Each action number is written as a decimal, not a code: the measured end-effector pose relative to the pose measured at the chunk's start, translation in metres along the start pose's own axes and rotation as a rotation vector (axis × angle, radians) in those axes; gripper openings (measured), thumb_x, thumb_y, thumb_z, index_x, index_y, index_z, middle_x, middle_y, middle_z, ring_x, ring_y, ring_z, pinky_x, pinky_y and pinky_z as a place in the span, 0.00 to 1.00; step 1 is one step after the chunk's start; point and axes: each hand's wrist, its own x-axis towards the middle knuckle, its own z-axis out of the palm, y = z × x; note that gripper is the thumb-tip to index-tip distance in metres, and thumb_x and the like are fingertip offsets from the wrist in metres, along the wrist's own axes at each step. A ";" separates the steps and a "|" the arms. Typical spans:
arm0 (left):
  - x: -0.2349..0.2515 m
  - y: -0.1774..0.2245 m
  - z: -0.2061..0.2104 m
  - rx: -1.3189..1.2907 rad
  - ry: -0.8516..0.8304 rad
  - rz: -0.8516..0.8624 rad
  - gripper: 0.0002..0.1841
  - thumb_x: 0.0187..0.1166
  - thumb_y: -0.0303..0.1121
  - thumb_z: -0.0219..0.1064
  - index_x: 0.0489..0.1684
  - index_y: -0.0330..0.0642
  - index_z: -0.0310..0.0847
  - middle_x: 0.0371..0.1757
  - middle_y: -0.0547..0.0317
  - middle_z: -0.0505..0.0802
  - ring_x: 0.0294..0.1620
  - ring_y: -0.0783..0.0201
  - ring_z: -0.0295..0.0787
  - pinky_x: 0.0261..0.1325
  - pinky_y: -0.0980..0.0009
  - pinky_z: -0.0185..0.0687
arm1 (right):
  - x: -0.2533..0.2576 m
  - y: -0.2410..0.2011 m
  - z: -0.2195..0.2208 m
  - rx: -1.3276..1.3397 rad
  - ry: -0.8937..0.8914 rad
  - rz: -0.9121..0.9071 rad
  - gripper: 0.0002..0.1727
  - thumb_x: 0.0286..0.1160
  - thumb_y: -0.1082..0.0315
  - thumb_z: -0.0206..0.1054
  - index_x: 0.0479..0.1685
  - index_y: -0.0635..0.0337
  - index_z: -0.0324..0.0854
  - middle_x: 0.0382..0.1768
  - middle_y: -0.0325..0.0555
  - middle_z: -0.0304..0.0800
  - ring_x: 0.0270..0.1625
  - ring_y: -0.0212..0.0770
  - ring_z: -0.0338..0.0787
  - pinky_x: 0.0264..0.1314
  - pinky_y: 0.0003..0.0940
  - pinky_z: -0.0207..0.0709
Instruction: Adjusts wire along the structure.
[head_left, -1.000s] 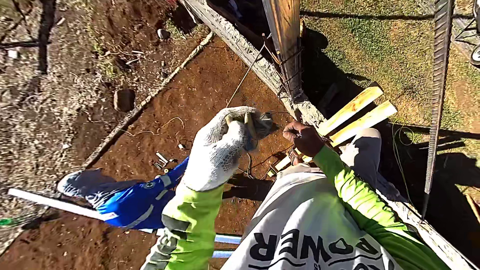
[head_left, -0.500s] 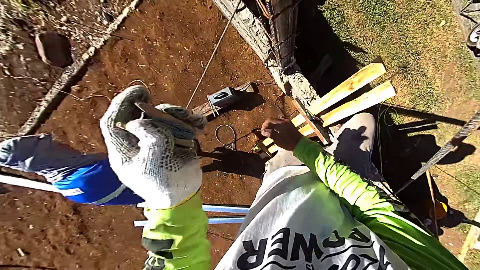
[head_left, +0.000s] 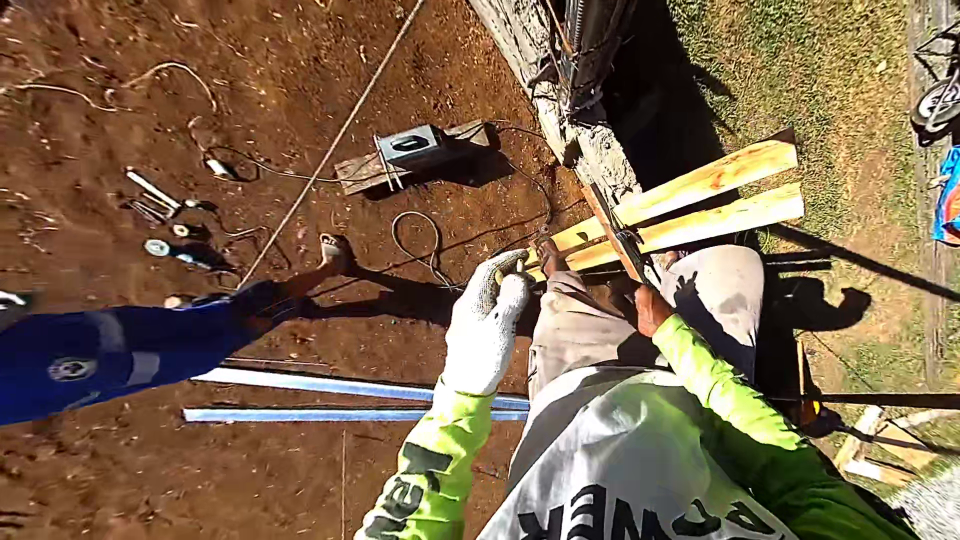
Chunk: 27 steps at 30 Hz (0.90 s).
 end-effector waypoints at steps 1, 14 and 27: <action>0.008 -0.007 -0.003 0.070 -0.012 -0.041 0.19 0.89 0.44 0.55 0.73 0.57 0.81 0.57 0.66 0.94 0.49 0.69 0.92 0.50 0.62 0.90 | 0.007 0.012 -0.001 -0.001 -0.028 0.087 0.21 0.85 0.59 0.64 0.71 0.58 0.82 0.65 0.58 0.89 0.70 0.56 0.87 0.78 0.57 0.75; 0.045 -0.114 -0.012 -0.165 0.223 -0.116 0.20 0.88 0.37 0.57 0.72 0.38 0.78 0.48 0.52 0.93 0.39 0.57 0.94 0.42 0.60 0.95 | 0.210 0.201 0.056 0.016 -0.090 0.541 0.24 0.81 0.65 0.68 0.73 0.66 0.79 0.71 0.68 0.82 0.77 0.65 0.80 0.82 0.65 0.67; 0.071 -0.159 0.000 -0.285 0.277 -0.083 0.18 0.88 0.26 0.46 0.70 0.25 0.68 0.48 0.55 0.91 0.42 0.62 0.92 0.49 0.62 0.91 | 0.303 0.227 0.087 -0.043 -0.023 0.625 0.46 0.71 0.64 0.75 0.91 0.64 0.57 0.84 0.66 0.67 0.88 0.59 0.67 0.90 0.54 0.59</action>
